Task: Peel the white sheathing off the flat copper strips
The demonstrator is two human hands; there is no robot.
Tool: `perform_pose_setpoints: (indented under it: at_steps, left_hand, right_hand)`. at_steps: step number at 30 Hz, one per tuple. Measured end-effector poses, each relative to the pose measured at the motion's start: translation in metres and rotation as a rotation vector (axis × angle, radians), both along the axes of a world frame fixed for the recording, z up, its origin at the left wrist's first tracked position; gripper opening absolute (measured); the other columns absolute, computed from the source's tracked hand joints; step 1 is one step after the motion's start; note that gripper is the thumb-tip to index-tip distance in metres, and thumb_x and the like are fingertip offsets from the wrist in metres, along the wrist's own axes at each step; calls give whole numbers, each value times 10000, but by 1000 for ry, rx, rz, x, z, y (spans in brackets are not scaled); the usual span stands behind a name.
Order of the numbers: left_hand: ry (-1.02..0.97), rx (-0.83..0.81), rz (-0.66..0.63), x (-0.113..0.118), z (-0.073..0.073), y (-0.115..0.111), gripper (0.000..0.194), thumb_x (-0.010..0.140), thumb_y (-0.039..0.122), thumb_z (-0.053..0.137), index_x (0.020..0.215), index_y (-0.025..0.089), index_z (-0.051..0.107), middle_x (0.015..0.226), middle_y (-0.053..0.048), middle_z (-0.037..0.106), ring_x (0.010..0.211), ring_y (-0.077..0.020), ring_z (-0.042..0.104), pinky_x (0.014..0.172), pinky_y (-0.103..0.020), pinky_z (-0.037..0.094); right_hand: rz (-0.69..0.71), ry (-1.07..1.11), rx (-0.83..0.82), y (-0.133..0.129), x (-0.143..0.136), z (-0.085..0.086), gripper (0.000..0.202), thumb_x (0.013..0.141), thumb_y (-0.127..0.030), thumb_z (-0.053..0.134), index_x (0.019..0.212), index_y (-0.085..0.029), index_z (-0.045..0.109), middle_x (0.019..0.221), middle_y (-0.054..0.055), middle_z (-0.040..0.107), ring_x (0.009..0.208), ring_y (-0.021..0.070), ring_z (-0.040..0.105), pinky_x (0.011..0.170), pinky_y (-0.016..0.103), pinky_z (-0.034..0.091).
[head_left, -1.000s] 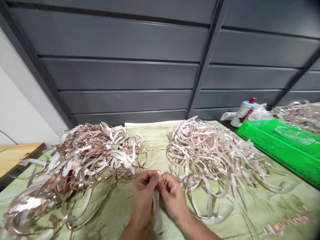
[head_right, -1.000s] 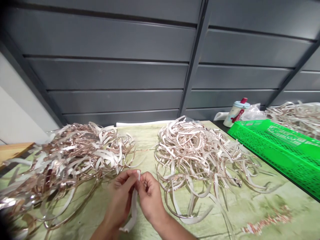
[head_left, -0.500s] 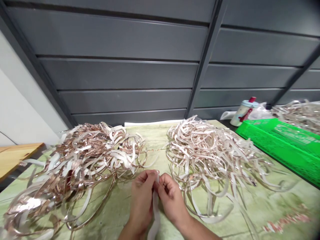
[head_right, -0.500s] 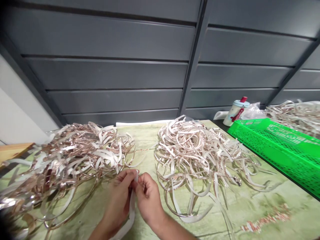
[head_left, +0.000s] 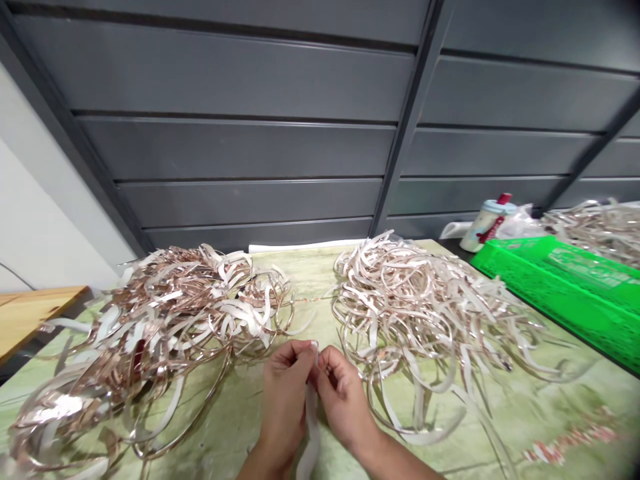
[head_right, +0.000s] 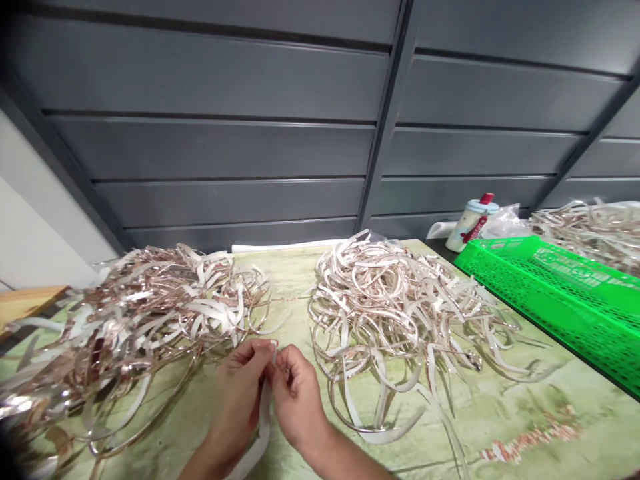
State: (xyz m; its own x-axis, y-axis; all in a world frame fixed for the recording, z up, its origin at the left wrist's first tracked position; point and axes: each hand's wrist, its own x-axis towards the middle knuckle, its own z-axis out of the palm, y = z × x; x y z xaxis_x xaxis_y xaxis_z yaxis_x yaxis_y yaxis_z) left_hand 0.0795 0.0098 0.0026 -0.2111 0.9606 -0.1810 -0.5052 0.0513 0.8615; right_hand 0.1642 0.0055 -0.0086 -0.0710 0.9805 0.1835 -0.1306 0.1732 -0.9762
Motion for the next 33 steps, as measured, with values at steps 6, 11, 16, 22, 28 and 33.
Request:
perform_pose_setpoints:
  at_steps: [6,11,16,22,28,33]
  left_hand:
    - [-105,-26,-17,1,7,0,183,682,213,745,596,149,596,571,26,533,541,-90,456,525,-200,370]
    - [-124,-9,-6,-2,0,2,109,699,237,761,689,149,696,612,10,590,583,-98,509,553,-196,390]
    - [-43,53,-72,-4,-10,4,125,721,265,767,737,149,721,691,-17,649,664,-121,549,637,-219,422]
    - [22,29,-35,-4,-7,3,137,737,268,738,690,153,682,617,19,581,594,-99,482,578,-206,379]
    - [-38,-4,-33,-2,1,1,152,694,234,745,629,147,638,591,29,542,562,-90,460,553,-198,367]
    - [-64,-10,-32,-2,2,1,137,690,206,731,632,145,623,618,23,547,586,-94,476,569,-198,384]
  right_hand:
    - [7,8,10,-2,-1,3,370,862,-441,610,637,-217,422,601,-56,383,563,113,345,514,232,329]
    - [4,30,-57,1,1,-5,391,847,-495,623,654,-212,433,600,-53,399,556,111,341,510,236,300]
    - [-2,47,-73,4,3,-9,414,839,-524,629,654,-203,444,603,-54,392,559,107,329,518,235,290]
    - [10,36,-57,1,1,-2,432,832,-554,619,649,-212,428,601,-52,398,559,111,334,511,231,313]
    - [4,20,-28,-2,1,4,413,842,-535,614,648,-213,443,602,-51,391,562,116,346,521,231,340]
    - [8,15,-5,-2,0,5,395,858,-508,604,652,-214,439,609,-53,382,567,117,347,529,230,349]
